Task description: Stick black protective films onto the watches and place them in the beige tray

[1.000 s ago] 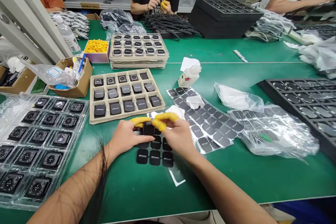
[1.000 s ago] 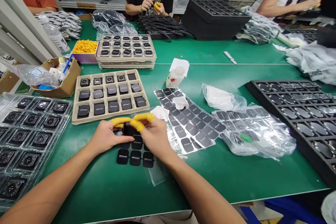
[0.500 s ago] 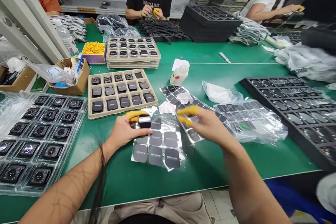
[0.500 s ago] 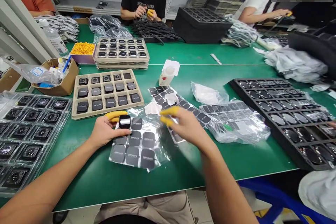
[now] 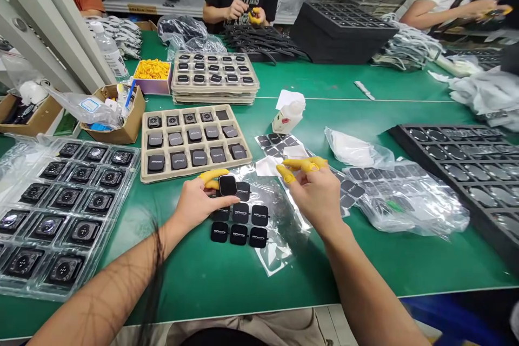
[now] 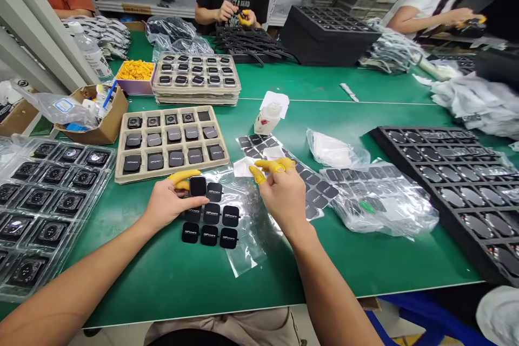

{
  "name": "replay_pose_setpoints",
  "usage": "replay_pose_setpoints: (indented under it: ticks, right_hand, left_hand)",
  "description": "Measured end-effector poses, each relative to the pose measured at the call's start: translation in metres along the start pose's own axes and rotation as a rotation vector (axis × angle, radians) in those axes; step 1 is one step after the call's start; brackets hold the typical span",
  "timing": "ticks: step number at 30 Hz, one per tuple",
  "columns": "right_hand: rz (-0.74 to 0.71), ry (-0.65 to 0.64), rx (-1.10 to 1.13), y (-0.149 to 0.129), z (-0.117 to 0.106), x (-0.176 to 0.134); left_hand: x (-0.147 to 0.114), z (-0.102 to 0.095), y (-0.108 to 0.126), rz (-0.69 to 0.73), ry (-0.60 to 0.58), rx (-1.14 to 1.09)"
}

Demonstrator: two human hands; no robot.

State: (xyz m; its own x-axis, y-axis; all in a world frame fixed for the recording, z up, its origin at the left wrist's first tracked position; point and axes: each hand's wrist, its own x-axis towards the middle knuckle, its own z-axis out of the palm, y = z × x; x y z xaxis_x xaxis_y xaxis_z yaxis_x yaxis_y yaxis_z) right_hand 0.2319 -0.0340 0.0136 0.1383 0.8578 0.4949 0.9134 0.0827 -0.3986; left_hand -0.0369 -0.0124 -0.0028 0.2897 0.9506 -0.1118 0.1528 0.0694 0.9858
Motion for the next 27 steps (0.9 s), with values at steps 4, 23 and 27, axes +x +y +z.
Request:
replay_pose_setpoints:
  ticks: [4, 23, 27]
  right_hand:
    - [0.193, -0.078, 0.098, -0.001, -0.003, -0.020]
    - [0.530, -0.346, 0.671, -0.008, -0.002, -0.021]
    - [0.419, -0.494, 0.460, -0.002, -0.001, -0.012]
  left_hand:
    - [0.001, -0.001, -0.002, -0.001, 0.001, -0.012]
    - [0.000, -0.003, 0.004, 0.046, 0.016, 0.052]
    - [-0.001, -0.004, 0.005, 0.058, -0.135, -0.095]
